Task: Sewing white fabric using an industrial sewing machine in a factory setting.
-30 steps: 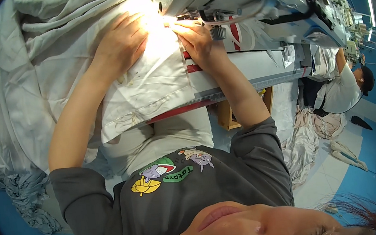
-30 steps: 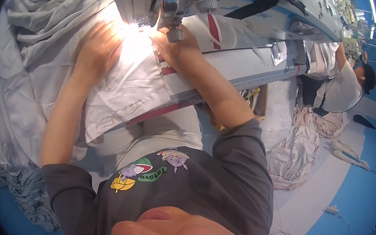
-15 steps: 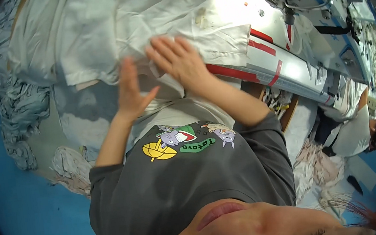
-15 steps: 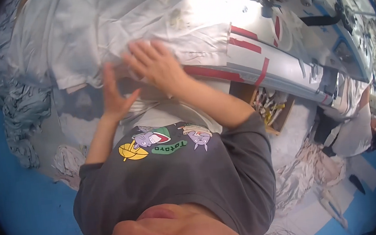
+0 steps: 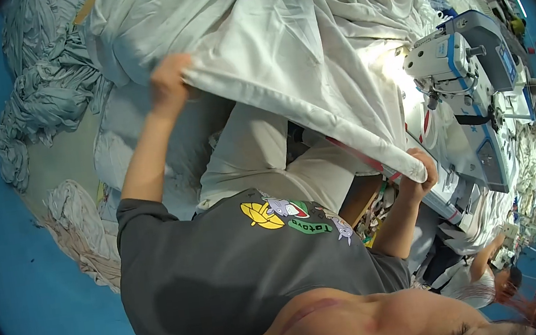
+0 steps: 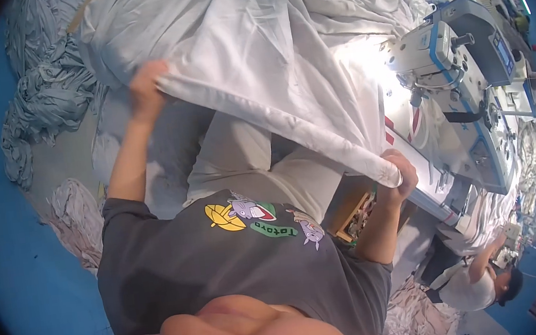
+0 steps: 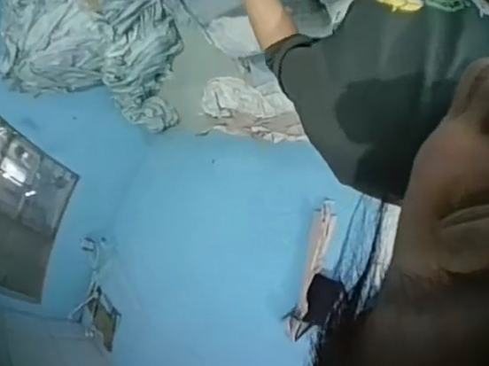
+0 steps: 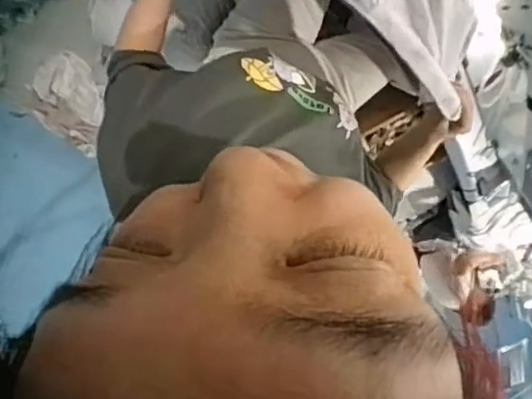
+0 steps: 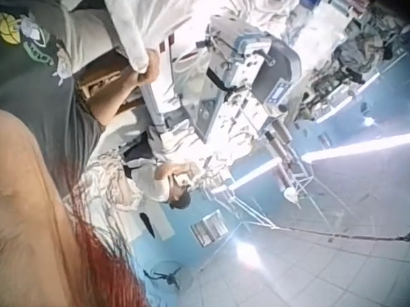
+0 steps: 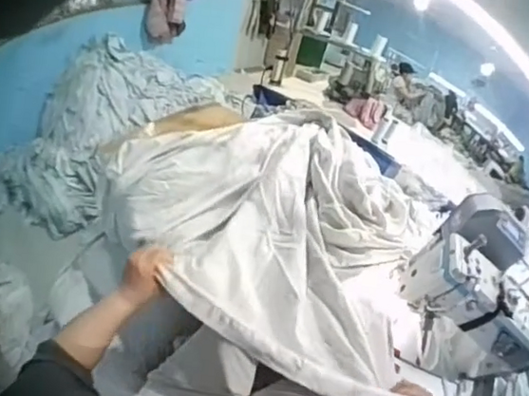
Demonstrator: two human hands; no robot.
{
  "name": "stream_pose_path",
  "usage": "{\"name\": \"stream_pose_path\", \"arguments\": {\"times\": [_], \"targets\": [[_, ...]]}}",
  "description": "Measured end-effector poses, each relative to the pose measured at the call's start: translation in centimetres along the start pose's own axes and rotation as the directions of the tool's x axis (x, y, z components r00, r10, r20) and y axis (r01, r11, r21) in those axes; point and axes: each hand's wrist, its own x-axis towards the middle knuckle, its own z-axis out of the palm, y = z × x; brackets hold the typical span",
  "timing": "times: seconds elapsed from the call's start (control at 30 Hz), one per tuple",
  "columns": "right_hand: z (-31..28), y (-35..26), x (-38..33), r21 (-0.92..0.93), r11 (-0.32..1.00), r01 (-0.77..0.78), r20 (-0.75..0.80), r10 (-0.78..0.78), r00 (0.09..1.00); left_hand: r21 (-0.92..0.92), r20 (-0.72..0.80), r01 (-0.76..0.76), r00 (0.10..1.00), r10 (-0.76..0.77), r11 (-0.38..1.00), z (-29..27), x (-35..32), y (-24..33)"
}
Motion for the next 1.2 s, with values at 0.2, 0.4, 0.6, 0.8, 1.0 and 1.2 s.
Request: {"name": "stream_pose_path", "arguments": {"times": [0.2, 0.4, 0.6, 0.8, 1.0, 1.2], "targets": [[5.2, -4.3, 5.5, -0.474, 0.879, -0.050, 0.194, 0.160, 0.968, -0.079, 0.000, -0.018, 1.000, 0.018, 0.997, -6.1, 8.2, 5.6], [19.8, -7.9, 13.2, -0.372, 0.924, -0.088, 0.575, 0.304, 0.760, -0.358, 0.341, -0.252, 0.861, 0.377, 0.899, -5.6, 12.0, 14.2], [11.9, -7.2, 11.5, 0.200, 0.979, -0.036, 0.202, -0.005, 0.979, 0.122, 0.094, -0.116, 0.990, 0.105, 0.986, -8.5, 14.1, -0.3], [1.7, -1.7, 3.3, -0.310, 0.950, -0.042, -0.359, -0.076, 0.930, 0.558, -0.355, 0.304, 0.928, -0.109, 0.772, -20.7, 19.0, -25.7], [-7.2, -1.7, -10.2, 0.392, 0.805, -0.445, -0.657, 0.584, 0.477, 0.569, -0.231, -0.119, 0.926, 0.297, 0.813, -22.4, 40.9, -22.7], [-4.5, -3.2, -6.9, -0.675, 0.347, -0.651, -0.292, 0.685, 0.668, 0.505, 0.145, -0.607, 0.761, 0.632, 0.614, -2.6, 44.3, -11.7]]}}
